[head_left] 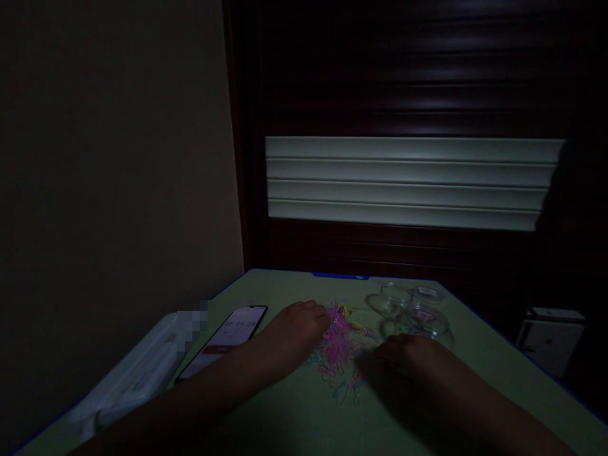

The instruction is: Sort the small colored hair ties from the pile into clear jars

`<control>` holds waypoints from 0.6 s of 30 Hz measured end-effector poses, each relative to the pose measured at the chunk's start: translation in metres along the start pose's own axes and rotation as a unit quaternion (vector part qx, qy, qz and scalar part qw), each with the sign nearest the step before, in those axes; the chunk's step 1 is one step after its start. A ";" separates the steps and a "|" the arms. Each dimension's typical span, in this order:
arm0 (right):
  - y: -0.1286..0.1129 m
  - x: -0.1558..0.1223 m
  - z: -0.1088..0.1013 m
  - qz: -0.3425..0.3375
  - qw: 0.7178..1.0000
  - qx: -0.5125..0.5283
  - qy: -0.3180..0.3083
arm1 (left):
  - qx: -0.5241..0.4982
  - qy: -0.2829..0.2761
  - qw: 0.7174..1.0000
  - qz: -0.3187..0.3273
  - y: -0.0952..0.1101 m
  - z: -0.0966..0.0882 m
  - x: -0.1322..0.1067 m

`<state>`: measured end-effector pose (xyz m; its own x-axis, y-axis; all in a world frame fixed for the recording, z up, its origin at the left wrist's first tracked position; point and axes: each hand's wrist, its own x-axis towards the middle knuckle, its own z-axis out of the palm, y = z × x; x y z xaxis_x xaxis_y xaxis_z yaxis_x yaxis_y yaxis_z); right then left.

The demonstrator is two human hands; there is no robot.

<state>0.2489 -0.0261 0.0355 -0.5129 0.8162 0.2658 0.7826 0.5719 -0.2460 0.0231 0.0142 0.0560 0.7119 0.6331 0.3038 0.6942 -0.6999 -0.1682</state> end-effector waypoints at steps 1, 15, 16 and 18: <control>0.000 0.000 0.001 -0.001 1.000 0.000 0.001 | 0.003 -0.005 1.000 0.001 0.000 0.000 0.000; 0.000 0.000 0.002 0.003 1.000 -0.002 0.009 | -0.037 -0.003 0.999 0.004 -0.003 0.013 -0.002; 0.000 0.000 0.003 0.006 1.000 -0.001 0.010 | -0.039 -0.005 0.999 0.003 -0.003 0.013 -0.002; 0.000 -0.001 0.004 0.008 1.000 0.000 0.012 | -0.040 -0.007 0.999 0.001 -0.003 0.015 -0.002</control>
<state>0.2482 -0.0264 0.0319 -0.4915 0.8234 0.2837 0.7906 0.5585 -0.2510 0.0208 0.0204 0.0423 0.7146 0.6365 0.2901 0.6831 -0.7244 -0.0931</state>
